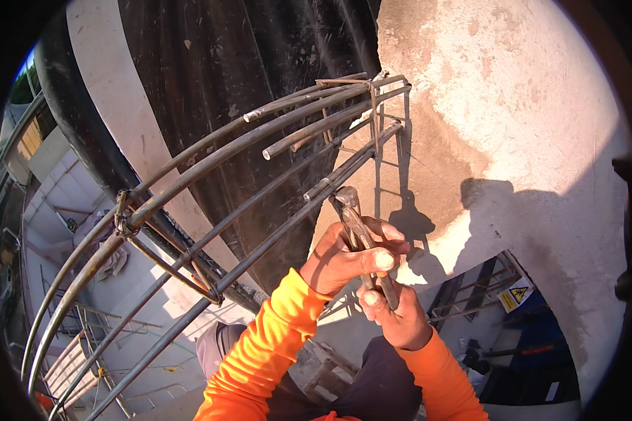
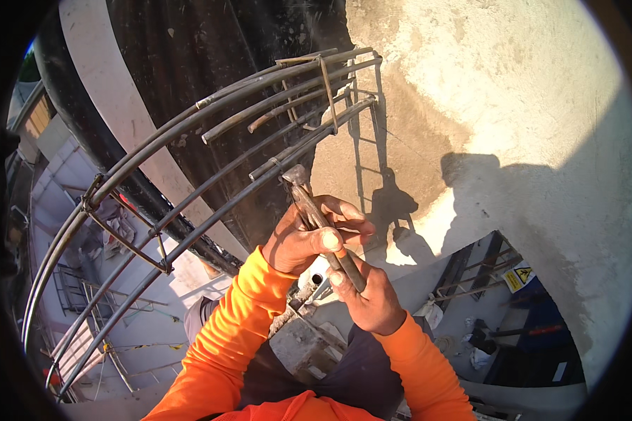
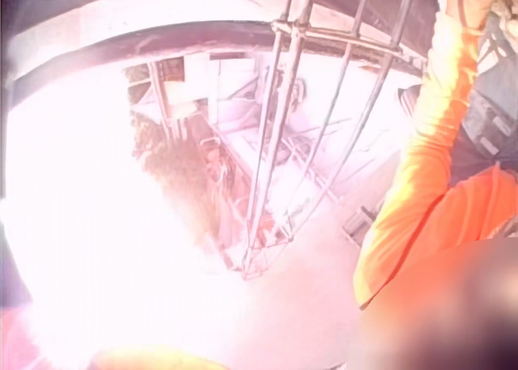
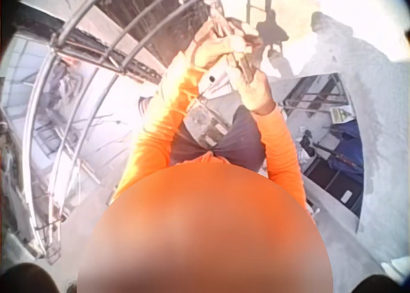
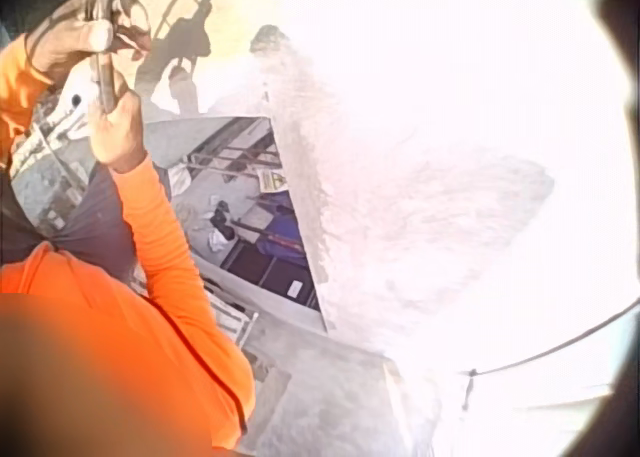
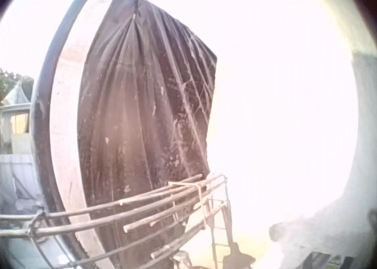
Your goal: The person secures metal scaffolding poles to a wall using wire ties and pliers. They wrap wire around pole intersections, twist it tight with pliers, and trim excess wire. The person moves along the scaffolding to repeat the process at multiple joints.
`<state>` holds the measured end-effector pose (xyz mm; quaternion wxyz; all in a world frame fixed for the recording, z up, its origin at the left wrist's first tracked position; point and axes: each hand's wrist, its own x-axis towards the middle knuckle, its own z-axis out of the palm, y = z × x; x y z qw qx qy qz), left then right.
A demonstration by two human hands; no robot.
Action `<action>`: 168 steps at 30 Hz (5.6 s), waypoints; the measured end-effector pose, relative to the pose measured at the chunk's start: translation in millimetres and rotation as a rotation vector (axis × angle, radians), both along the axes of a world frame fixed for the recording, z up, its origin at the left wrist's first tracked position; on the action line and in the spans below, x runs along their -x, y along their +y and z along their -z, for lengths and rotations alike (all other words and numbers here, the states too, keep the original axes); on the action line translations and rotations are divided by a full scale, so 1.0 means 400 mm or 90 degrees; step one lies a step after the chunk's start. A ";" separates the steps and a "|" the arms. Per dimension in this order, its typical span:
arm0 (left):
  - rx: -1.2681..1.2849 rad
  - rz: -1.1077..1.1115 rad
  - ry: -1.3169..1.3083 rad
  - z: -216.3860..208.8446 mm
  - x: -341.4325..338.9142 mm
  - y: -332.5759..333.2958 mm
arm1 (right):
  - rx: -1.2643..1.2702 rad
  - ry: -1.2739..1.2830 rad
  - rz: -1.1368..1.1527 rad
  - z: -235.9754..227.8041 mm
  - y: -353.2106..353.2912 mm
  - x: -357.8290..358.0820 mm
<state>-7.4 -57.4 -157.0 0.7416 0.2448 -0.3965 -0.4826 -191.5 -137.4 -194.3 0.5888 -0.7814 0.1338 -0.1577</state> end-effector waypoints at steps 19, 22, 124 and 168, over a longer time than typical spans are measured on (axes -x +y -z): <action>-0.109 -0.198 -0.066 -0.001 0.030 0.047 | -0.015 -0.021 0.022 0.001 0.044 -0.022; -0.039 -0.014 0.115 -0.009 0.029 0.056 | -0.387 0.046 -0.222 -0.020 0.019 -0.017; -0.039 -0.792 -0.576 0.017 -0.121 -0.092 | 0.508 -0.081 0.097 -0.420 -0.276 -0.245; -0.239 -0.228 0.003 -0.078 -0.003 0.011 | 0.988 -0.601 0.337 -0.194 -0.287 -0.279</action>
